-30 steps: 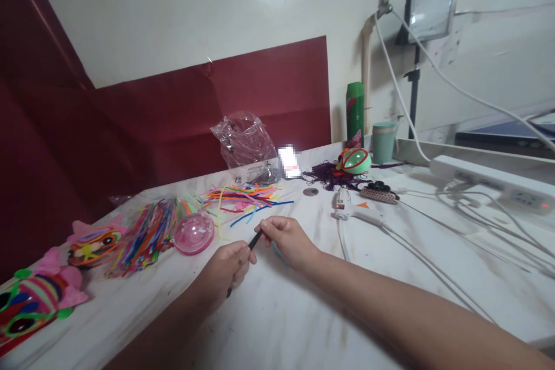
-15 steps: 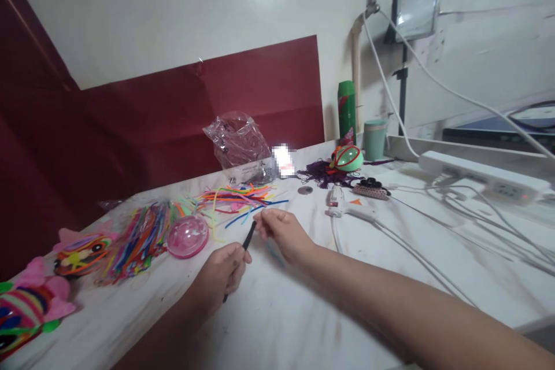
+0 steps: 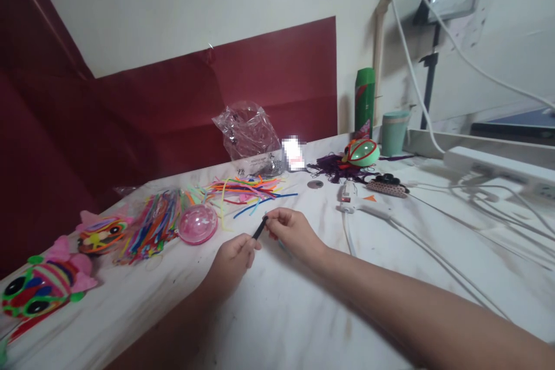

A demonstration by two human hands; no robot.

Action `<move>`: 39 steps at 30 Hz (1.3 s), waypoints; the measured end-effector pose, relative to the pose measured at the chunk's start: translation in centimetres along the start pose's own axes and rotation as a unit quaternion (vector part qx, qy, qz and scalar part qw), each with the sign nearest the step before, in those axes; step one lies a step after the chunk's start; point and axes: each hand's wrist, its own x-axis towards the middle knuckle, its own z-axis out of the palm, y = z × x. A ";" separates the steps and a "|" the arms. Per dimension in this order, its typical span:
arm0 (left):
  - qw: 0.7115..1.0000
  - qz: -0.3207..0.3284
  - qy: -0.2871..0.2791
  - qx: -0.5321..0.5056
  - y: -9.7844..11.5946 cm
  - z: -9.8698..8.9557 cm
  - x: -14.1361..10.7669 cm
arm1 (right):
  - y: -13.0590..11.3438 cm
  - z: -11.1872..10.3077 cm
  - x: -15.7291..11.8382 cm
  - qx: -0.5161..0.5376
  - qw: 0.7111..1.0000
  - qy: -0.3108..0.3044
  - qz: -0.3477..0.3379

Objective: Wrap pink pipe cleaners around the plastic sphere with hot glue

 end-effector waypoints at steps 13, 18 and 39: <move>0.994 0.020 -0.040 -0.104 0.6 0.4 -0.6 | 0.1 0.3 -0.8 -0.071 0.996 -0.046 0.009; 0.993 0.021 -0.040 -0.113 0.7 0.4 -0.9 | 0.1 0.6 -1.3 -0.085 0.994 -0.066 0.016; 0.995 0.080 0.028 -0.054 -0.4 0.5 -0.5 | 2.2 -0.3 -0.4 -0.051 0.996 -0.046 0.056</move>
